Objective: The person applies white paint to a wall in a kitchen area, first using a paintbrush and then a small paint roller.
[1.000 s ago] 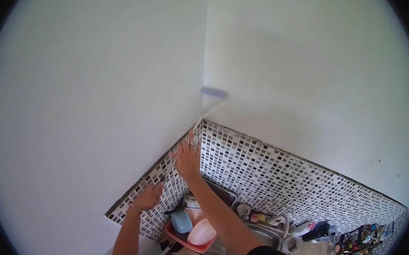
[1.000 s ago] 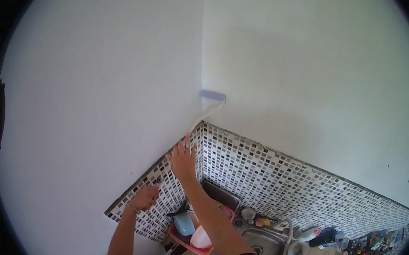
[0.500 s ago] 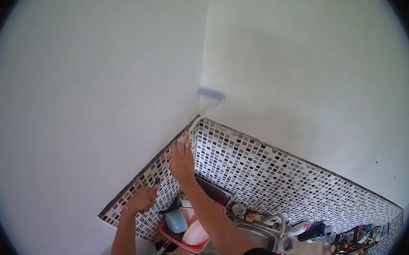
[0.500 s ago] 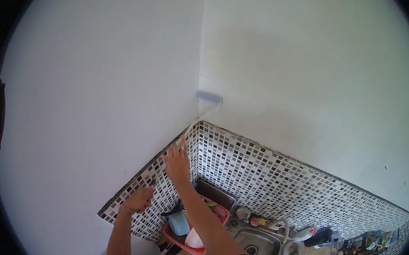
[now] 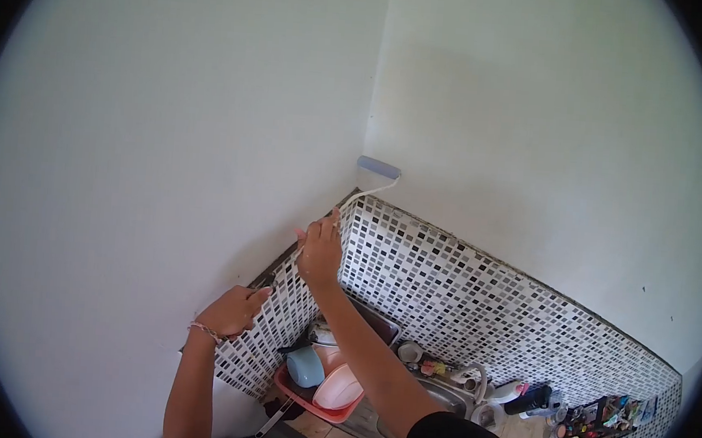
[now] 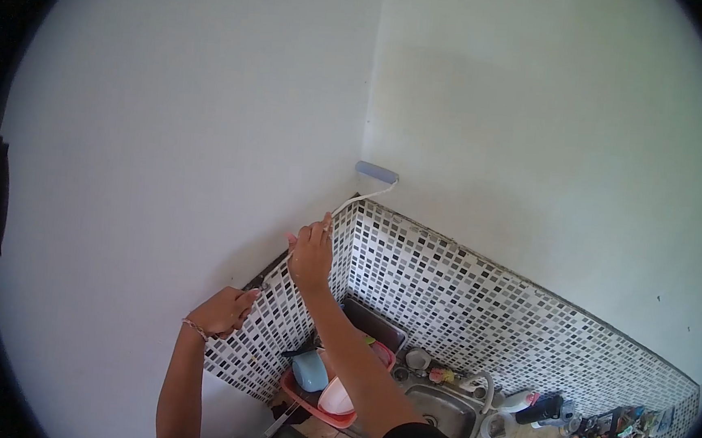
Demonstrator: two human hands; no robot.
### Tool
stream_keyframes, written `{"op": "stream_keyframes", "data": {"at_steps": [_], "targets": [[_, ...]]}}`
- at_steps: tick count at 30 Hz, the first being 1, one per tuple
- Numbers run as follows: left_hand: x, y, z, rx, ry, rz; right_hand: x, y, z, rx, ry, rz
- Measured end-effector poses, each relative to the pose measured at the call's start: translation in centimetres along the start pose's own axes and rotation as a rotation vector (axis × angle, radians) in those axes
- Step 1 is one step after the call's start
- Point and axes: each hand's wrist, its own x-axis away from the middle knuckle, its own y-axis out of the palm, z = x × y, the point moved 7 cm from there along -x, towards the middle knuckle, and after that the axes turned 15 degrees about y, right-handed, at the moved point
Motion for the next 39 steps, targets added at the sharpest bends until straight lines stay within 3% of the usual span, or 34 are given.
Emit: {"op": "stream_keyframes", "data": {"at_steps": [6,10,12,14,16,17,21,23,27,29,31,34,37,39], "targets": [[-3.4,0.6,1.8,0.043,0.257,0.104,-7.2,-3.2,-2.0,-0.012,-0.169,0.151],[-3.5,2.1,2.1,0.148,0.156,0.055,-6.9,-3.6,-0.8,0.035,-0.184,0.115],[-3.6,4.5,-1.8,0.200,0.121,0.018,-3.8,-3.0,0.9,0.039,-0.188,0.120],[-4.2,7.0,-6.9,0.100,0.210,0.036,0.2,-2.2,2.5,0.041,-0.155,0.055],[-2.7,9.2,-7.8,0.217,-0.001,0.000,3.0,-0.9,4.5,0.019,-0.053,-0.081],[-3.1,9.7,-8.9,0.218,0.025,0.004,3.1,-0.6,4.9,0.022,-0.062,-0.070],[-3.2,4.9,-4.8,-0.084,0.201,0.067,-0.5,-1.6,2.2,0.016,-0.047,-0.002],[-3.1,2.8,-1.3,0.034,0.147,0.090,-3.6,-2.0,0.5,0.009,-0.042,0.040],[-3.8,3.7,-1.0,0.116,0.088,0.107,-4.5,-2.0,1.4,-0.047,-0.072,0.054],[-4.7,7.2,-5.9,0.227,0.123,0.038,-1.2,-1.5,3.3,-0.042,-0.014,-0.043],[-4.4,10.4,-11.6,0.168,0.037,-0.021,4.0,-0.7,5.2,0.076,-0.131,0.018],[-3.5,12.4,-14.2,0.114,-0.038,0.047,7.2,0.7,7.2,0.054,-0.025,-0.098],[-4.2,9.4,-11.3,0.037,0.143,0.102,4.2,0.4,5.9,0.025,-0.071,-0.018],[-4.2,7.3,-6.3,0.071,0.132,0.091,0.1,-0.8,4.2,-0.004,-0.066,0.034]]}}
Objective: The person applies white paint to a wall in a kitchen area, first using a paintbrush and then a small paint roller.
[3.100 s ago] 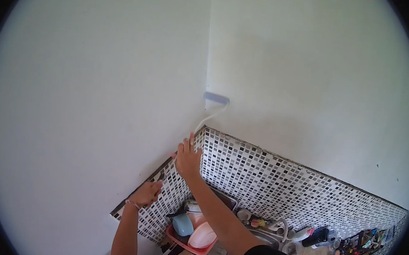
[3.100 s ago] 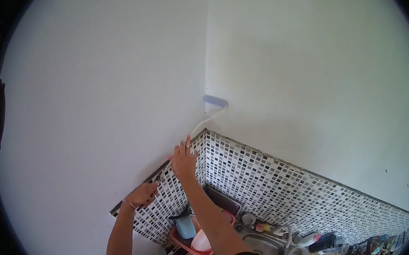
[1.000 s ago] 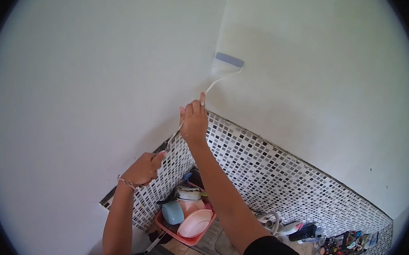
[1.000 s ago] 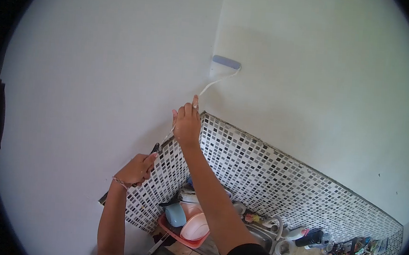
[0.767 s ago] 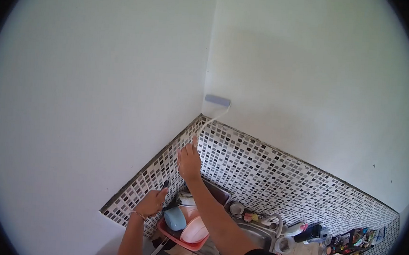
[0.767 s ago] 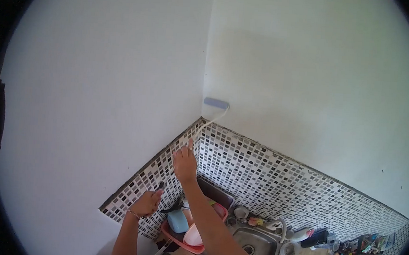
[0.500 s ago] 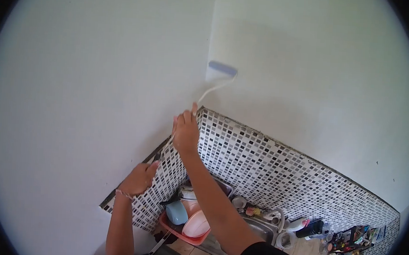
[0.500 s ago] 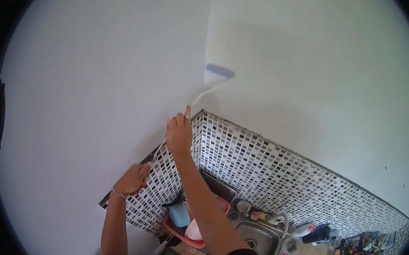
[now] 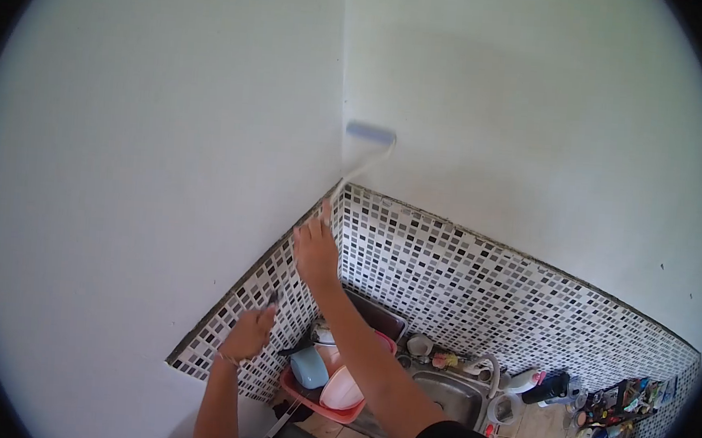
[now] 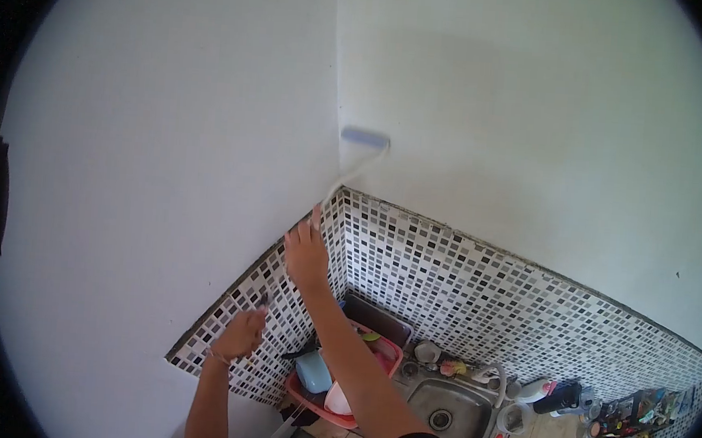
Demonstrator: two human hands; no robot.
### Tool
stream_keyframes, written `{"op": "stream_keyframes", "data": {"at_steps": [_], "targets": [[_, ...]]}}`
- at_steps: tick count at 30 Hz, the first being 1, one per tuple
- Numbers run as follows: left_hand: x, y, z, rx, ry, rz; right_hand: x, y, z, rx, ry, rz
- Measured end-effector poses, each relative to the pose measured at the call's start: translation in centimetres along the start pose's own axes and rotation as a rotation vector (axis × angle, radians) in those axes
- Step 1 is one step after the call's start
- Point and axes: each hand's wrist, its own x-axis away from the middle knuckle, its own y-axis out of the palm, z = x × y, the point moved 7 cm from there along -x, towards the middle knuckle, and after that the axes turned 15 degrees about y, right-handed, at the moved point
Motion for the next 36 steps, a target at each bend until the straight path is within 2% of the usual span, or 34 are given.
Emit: {"op": "stream_keyframes", "data": {"at_steps": [2,4,7,9,12,15,16,19,22,26,29,32,34,36], "targets": [[-1.0,-0.6,1.9,0.124,-0.048,-0.011,-3.6,-1.1,-1.1,0.003,-0.043,0.069],[-1.9,-0.4,2.6,0.219,-0.092,-0.024,-3.7,-0.9,-0.5,0.012,-0.013,-0.009],[-1.5,3.5,-1.5,0.087,0.175,-0.051,-0.1,-0.5,1.9,0.043,-0.029,-0.089],[1.3,6.8,-3.6,0.252,-0.175,-0.046,4.1,-0.3,3.8,0.134,-0.061,-0.142],[2.7,10.3,-5.6,0.415,-0.209,-0.077,6.5,-1.5,4.9,0.239,-0.096,-0.209],[3.7,10.6,-3.3,0.282,-0.062,0.041,6.0,-4.3,4.1,0.264,-0.101,-0.208],[3.9,10.5,-2.1,0.229,0.044,0.060,5.5,-6.3,3.7,0.269,-0.108,-0.187],[4.6,12.1,0.2,0.329,-0.086,-0.062,4.5,-9.3,4.1,0.317,-0.149,-0.177],[4.8,14.8,0.1,0.372,-0.147,-0.056,5.1,-9.3,6.1,0.312,-0.145,-0.276],[4.5,18.2,0.4,0.542,-0.113,-0.094,4.8,-10.5,6.9,0.325,-0.223,-0.262],[2.6,18.4,2.0,0.490,-0.022,-0.028,1.8,-10.7,6.7,0.268,-0.259,-0.259],[0.7,17.8,3.6,0.584,-0.040,-0.012,-0.8,-9.8,6.5,0.336,-0.317,-0.216],[0.9,18.5,2.8,0.559,-0.076,-0.009,0.0,-10.1,6.5,0.309,-0.284,-0.217],[2.8,20.9,0.3,0.573,-0.135,-0.029,4.4,-9.8,8.7,0.325,-0.247,-0.276]]}}
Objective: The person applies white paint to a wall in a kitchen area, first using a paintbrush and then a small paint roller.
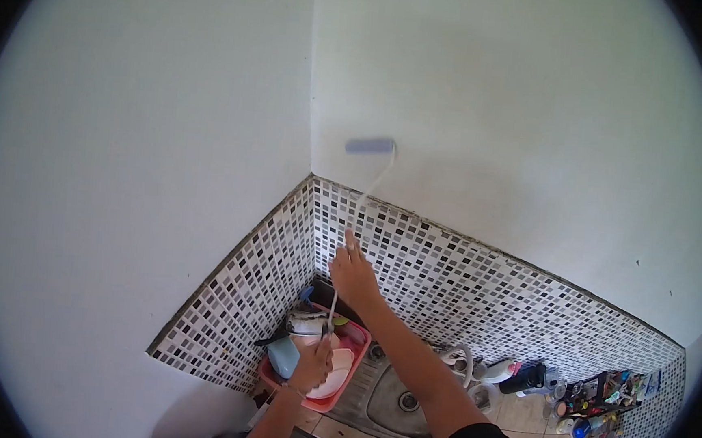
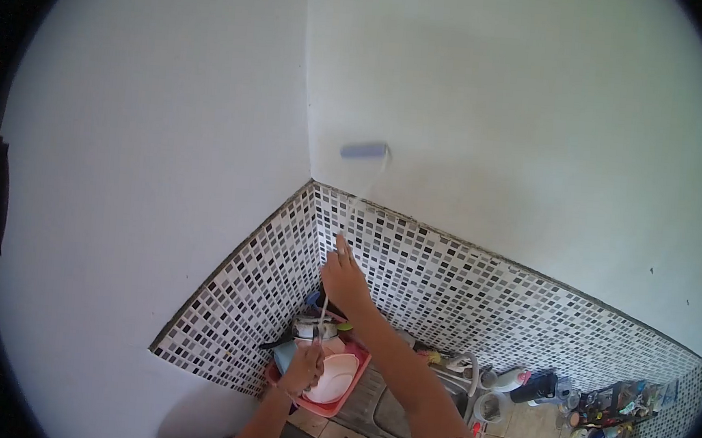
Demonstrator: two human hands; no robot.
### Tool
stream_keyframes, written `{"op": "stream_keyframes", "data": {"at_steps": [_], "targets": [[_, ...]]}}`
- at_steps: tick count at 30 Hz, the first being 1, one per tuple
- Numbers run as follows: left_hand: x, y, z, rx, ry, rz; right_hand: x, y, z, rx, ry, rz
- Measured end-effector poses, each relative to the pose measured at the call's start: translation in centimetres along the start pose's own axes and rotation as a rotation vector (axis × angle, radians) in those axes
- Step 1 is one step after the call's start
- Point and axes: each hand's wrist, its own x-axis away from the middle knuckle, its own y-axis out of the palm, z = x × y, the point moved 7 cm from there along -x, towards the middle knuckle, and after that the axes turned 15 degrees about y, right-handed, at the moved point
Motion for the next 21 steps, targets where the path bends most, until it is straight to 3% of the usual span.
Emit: {"op": "stream_keyframes", "data": {"at_steps": [2,6,9,15,16,21], "targets": [[1.2,0.4,-4.3,0.010,-0.068,-0.056,3.9,0.7,0.3,0.005,0.035,-0.084],[-0.3,-1.0,-4.1,0.037,-0.072,0.008,1.4,0.9,0.0,0.038,-0.006,-0.034],[-0.9,-2.0,2.8,-0.011,0.009,0.028,-3.8,-0.7,-1.2,-0.008,0.007,0.020],[1.2,-0.4,-2.9,0.013,-0.150,-0.050,2.1,1.2,-0.1,-0.018,0.054,-0.059],[1.5,0.1,-3.1,0.037,-0.106,-0.058,3.1,1.4,0.0,-0.008,0.063,-0.082],[-1.0,-2.4,1.4,-0.037,-0.009,0.001,-1.6,1.0,-1.1,-0.008,0.016,0.003]]}}
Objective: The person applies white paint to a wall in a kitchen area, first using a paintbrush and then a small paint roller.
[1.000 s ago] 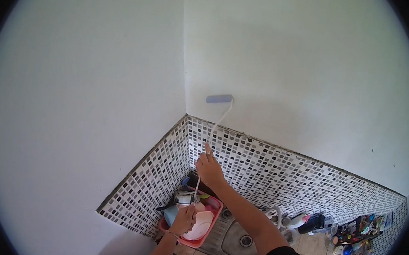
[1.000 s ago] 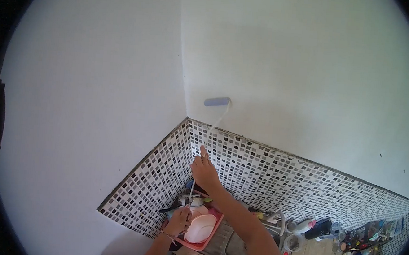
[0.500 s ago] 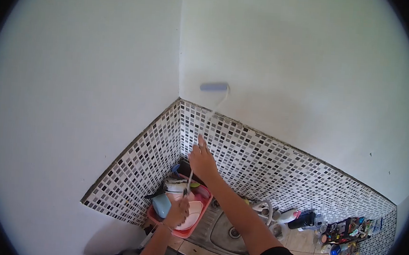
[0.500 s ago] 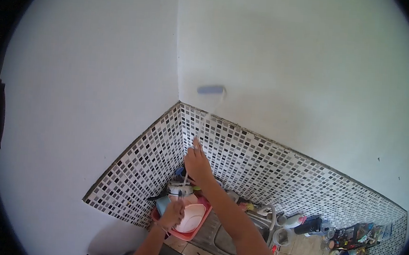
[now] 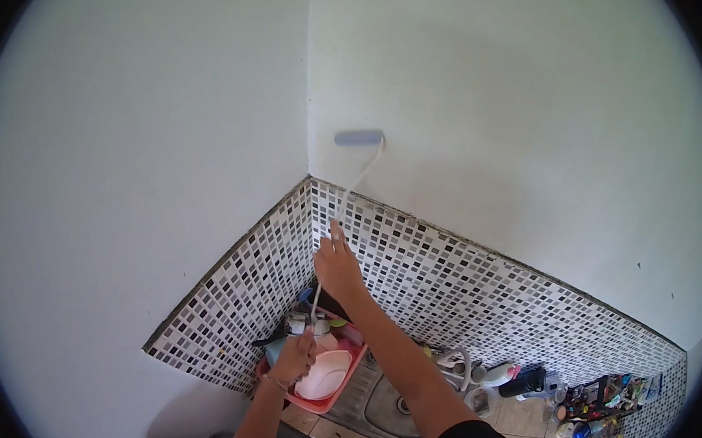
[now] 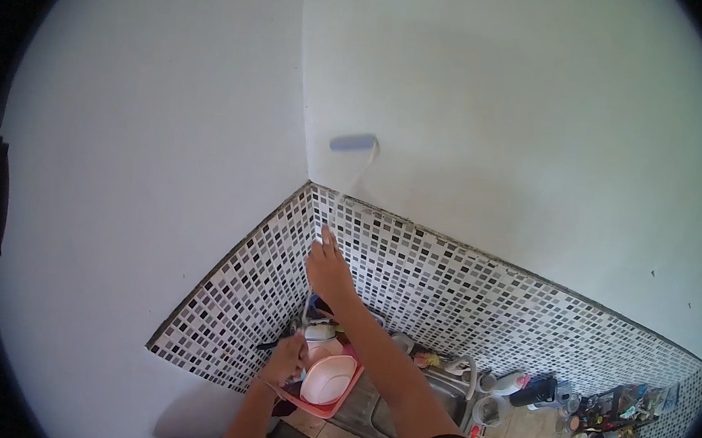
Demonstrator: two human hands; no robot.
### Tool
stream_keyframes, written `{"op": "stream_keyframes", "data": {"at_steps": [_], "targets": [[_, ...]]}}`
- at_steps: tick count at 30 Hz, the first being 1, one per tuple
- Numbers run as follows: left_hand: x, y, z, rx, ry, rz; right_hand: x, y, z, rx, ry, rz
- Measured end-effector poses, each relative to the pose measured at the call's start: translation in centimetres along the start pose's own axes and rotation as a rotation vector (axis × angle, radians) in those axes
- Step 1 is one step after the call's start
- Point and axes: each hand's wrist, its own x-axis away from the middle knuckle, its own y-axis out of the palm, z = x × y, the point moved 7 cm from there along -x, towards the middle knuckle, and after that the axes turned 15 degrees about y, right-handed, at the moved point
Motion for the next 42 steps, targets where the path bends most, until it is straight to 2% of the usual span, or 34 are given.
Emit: {"op": "stream_keyframes", "data": {"at_steps": [4,5,7,10,14,15,17,21,25,28,31,34,35,38,42], "targets": [[-0.3,-1.2,3.2,-0.027,-0.016,0.017,-3.4,-1.0,-0.9,-0.032,0.026,-0.012],[0.1,-0.9,2.1,-0.028,-0.022,0.027,-2.2,-0.1,-0.7,-0.018,0.012,0.029],[0.9,-0.6,-1.6,0.016,-0.039,0.000,1.7,1.5,-0.2,-0.025,0.029,-0.014],[2.3,-0.3,-6.2,0.004,-0.183,-0.048,5.5,3.5,0.0,0.011,0.066,-0.081],[2.0,-3.5,-3.6,0.027,-0.150,-0.002,3.9,4.0,-1.1,0.009,0.074,-0.054],[1.7,-4.8,-2.3,-0.004,-0.129,0.008,2.6,3.1,-1.9,-0.043,0.065,0.025],[1.6,-6.7,-0.5,-0.063,-0.094,0.026,1.4,3.7,-3.0,-0.073,0.148,0.032],[2.5,-7.4,-1.1,-0.115,-0.135,0.014,3.5,4.8,-3.2,-0.112,0.214,-0.014],[2.3,-8.1,-4.1,-0.292,-0.067,0.080,4.9,5.0,-3.5,-0.089,0.191,-0.005],[0.7,-8.8,-3.1,-0.277,0.102,0.126,2.6,4.3,-3.6,-0.078,0.158,0.030],[0.3,-9.5,0.0,-0.300,0.025,0.108,-0.1,3.4,-3.7,-0.111,0.177,0.081],[1.1,-9.2,-0.1,-0.376,-0.016,0.088,1.5,4.8,-3.5,-0.155,0.226,0.026],[1.2,-9.0,-1.4,-0.290,0.008,0.066,2.4,5.0,-3.6,-0.144,0.223,0.029],[2.5,-8.8,-3.7,-0.281,-0.134,0.064,4.7,4.8,-3.7,-0.130,0.232,0.013],[1.8,-11.0,-0.2,-0.433,0.043,0.122,1.5,4.2,-4.5,-0.114,0.220,0.050]]}}
